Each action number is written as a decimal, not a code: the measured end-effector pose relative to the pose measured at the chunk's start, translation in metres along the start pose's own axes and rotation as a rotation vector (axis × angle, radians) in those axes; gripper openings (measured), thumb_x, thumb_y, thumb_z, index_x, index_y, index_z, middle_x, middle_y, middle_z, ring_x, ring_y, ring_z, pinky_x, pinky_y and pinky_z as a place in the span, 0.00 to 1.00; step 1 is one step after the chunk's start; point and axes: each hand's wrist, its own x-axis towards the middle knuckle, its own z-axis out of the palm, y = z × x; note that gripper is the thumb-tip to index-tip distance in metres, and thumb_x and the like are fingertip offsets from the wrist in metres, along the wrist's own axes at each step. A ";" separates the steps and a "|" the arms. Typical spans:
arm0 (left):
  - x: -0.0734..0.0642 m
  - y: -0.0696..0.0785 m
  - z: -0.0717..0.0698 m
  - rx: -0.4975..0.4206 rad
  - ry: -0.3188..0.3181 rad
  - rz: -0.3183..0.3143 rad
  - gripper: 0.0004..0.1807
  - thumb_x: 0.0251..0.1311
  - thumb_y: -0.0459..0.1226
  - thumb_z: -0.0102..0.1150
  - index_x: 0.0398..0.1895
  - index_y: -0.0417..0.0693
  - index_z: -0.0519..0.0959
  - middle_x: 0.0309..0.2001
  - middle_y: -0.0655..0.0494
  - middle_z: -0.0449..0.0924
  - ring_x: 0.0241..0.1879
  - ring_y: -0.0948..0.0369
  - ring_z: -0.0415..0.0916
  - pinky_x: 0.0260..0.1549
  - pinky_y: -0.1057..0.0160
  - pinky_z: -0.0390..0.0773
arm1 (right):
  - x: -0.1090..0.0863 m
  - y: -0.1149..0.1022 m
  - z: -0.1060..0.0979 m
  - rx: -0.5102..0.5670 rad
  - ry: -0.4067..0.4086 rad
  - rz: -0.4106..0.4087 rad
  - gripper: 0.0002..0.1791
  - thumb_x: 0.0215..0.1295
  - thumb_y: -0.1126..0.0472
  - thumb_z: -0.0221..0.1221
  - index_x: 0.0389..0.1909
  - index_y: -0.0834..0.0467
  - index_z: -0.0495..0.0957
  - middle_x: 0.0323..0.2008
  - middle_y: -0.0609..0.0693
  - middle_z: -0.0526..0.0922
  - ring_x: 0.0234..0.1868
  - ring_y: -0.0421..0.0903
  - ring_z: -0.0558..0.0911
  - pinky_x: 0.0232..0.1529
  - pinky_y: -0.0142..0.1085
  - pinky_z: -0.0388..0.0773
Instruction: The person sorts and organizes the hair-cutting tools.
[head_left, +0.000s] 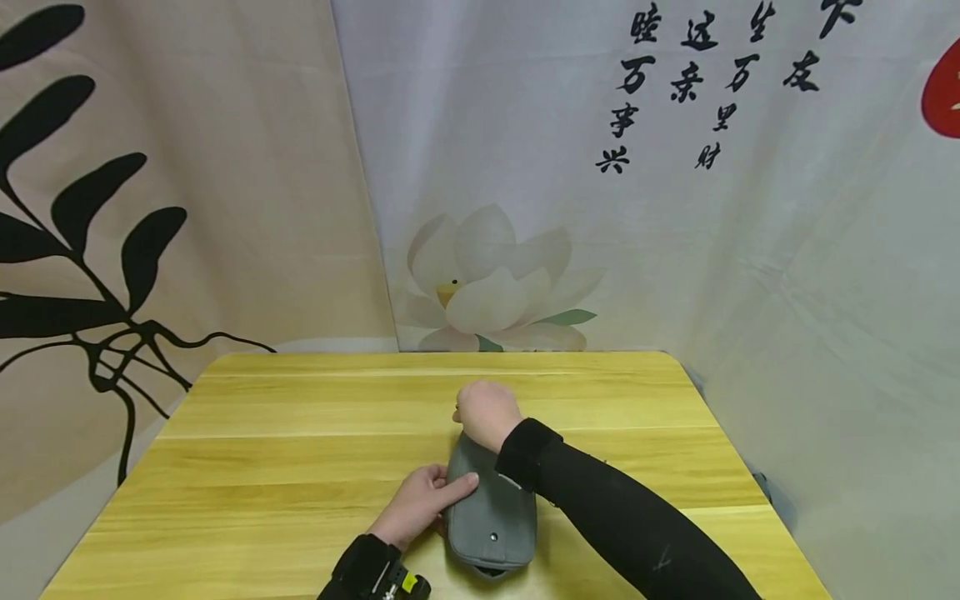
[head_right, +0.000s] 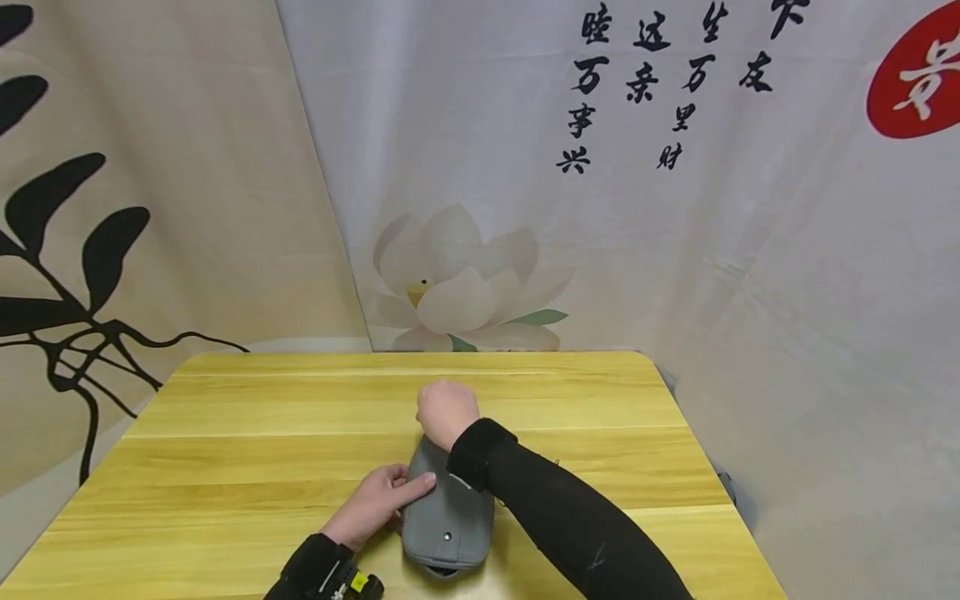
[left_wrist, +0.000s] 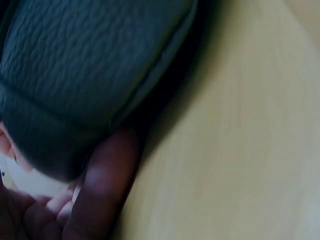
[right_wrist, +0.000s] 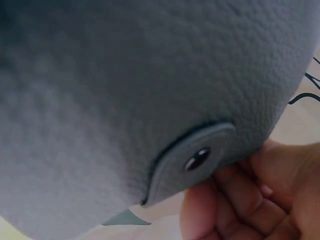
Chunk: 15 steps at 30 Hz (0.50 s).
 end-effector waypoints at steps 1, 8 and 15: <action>0.000 0.000 0.001 0.003 0.008 -0.001 0.34 0.70 0.57 0.67 0.57 0.33 0.78 0.37 0.53 0.90 0.32 0.63 0.85 0.28 0.65 0.82 | 0.000 0.000 0.001 0.015 0.004 -0.007 0.13 0.71 0.52 0.70 0.28 0.53 0.89 0.23 0.46 0.86 0.21 0.41 0.81 0.21 0.33 0.78; 0.000 -0.001 0.005 0.007 0.055 0.006 0.32 0.69 0.53 0.68 0.57 0.31 0.77 0.43 0.47 0.88 0.39 0.60 0.86 0.39 0.63 0.85 | 0.000 0.002 0.001 0.095 -0.033 0.003 0.17 0.74 0.54 0.67 0.23 0.55 0.84 0.14 0.45 0.71 0.15 0.40 0.68 0.19 0.31 0.65; 0.001 -0.002 0.004 -0.011 0.037 0.005 0.32 0.69 0.51 0.68 0.58 0.31 0.76 0.44 0.46 0.88 0.41 0.60 0.86 0.40 0.64 0.85 | -0.001 0.009 0.002 0.125 -0.047 0.047 0.18 0.74 0.56 0.67 0.22 0.55 0.82 0.14 0.44 0.66 0.17 0.39 0.67 0.19 0.32 0.65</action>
